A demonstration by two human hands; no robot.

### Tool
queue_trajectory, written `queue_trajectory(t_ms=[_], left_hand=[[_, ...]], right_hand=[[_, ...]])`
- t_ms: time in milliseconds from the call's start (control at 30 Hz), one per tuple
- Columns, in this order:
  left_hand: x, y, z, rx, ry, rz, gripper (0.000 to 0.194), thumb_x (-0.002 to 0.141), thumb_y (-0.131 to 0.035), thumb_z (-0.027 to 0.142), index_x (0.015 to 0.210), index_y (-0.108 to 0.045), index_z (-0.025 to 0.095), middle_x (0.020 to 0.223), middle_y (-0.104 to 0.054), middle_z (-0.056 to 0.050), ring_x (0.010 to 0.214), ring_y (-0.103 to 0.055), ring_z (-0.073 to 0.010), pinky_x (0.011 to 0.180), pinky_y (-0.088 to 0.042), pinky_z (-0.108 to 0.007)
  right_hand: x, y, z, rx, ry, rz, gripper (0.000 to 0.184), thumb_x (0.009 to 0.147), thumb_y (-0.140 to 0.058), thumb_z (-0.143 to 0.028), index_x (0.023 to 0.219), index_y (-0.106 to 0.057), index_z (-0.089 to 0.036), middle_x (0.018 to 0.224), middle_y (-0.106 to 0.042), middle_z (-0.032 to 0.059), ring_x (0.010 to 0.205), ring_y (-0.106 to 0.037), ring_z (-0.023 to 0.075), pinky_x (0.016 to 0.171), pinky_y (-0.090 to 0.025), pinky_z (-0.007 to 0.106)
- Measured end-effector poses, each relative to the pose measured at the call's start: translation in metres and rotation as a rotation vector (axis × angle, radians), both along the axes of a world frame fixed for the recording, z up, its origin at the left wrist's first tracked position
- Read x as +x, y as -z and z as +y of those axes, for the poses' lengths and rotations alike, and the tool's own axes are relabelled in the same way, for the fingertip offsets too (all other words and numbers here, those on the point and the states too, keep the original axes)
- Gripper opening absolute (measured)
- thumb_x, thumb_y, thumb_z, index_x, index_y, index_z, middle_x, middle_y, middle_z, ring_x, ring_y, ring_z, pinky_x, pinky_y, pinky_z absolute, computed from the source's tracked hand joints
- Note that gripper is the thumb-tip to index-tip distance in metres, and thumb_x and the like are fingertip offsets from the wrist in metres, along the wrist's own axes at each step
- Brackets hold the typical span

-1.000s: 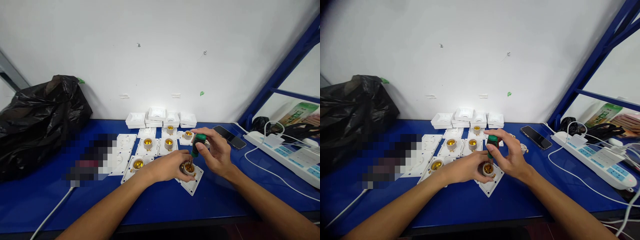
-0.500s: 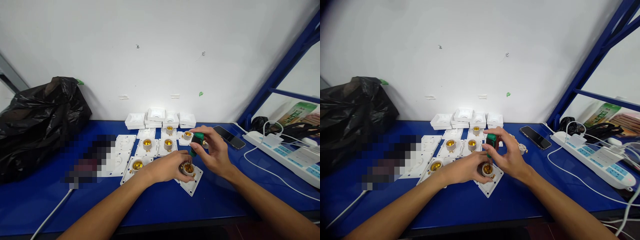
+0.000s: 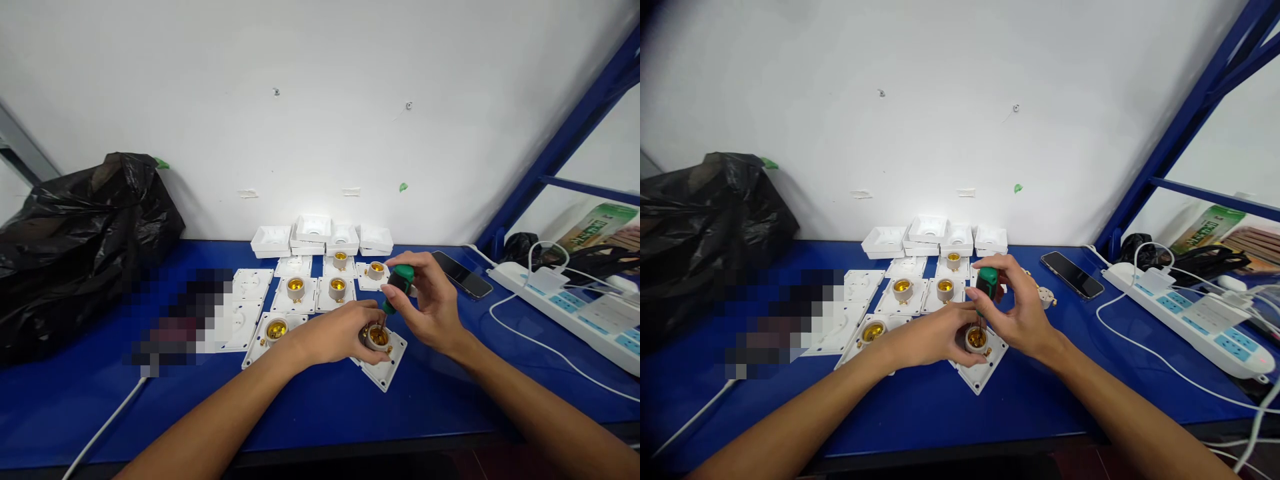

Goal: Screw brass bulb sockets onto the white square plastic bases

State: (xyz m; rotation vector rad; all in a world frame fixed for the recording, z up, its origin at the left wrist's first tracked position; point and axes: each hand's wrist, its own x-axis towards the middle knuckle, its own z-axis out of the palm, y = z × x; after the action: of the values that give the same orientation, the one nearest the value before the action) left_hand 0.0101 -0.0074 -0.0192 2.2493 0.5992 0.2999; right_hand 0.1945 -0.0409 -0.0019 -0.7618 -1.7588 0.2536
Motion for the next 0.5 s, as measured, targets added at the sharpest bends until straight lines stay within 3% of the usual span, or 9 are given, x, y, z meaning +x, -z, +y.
queue_trajectory(t_ms=[100, 300, 500], left_hand=[[-0.0002, -0.0007, 0.0, 0.0, 0.008, 0.0, 0.036, 0.082, -0.075, 0.046, 0.103, -0.066, 0.018, 0.107, -0.063, -0.006, 0.088, -0.058, -0.0194, 0.075, -0.043, -0.032], [-0.0001, -0.0035, -0.0005, -0.009, 0.002, 0.013, 0.035, 0.082, -0.076, 0.045, 0.099, -0.066, 0.017, 0.101, -0.062, -0.005, 0.084, -0.057, -0.0177, 0.076, -0.043, -0.032], [-0.0007, -0.004, -0.0014, -0.016, -0.01, 0.03, 0.036, 0.081, -0.076, 0.046, 0.1, -0.067, 0.017, 0.106, -0.063, -0.006, 0.086, -0.058, -0.0186, 0.076, -0.043, -0.033]], right_hand=[[-0.0016, 0.0008, 0.0013, 0.041, 0.037, 0.023, 0.033, 0.085, -0.076, -0.019, 0.113, -0.062, -0.028, 0.088, -0.061, -0.0026, 0.062, -0.053, 0.0102, 0.051, -0.045, 0.025], [0.0029, 0.0082, 0.004, 0.15, 0.026, -0.07, 0.056, 0.086, -0.074, -0.014, 0.135, -0.057, -0.034, 0.113, -0.068, 0.0022, 0.069, -0.058, 0.0125, 0.061, -0.053, 0.031], [-0.0003, 0.0059, 0.0039, 0.079, -0.048, -0.03, 0.045, 0.09, -0.067, -0.012, 0.13, -0.06, -0.031, 0.092, -0.063, -0.0006, 0.072, -0.058, 0.0131, 0.062, -0.052, 0.03]])
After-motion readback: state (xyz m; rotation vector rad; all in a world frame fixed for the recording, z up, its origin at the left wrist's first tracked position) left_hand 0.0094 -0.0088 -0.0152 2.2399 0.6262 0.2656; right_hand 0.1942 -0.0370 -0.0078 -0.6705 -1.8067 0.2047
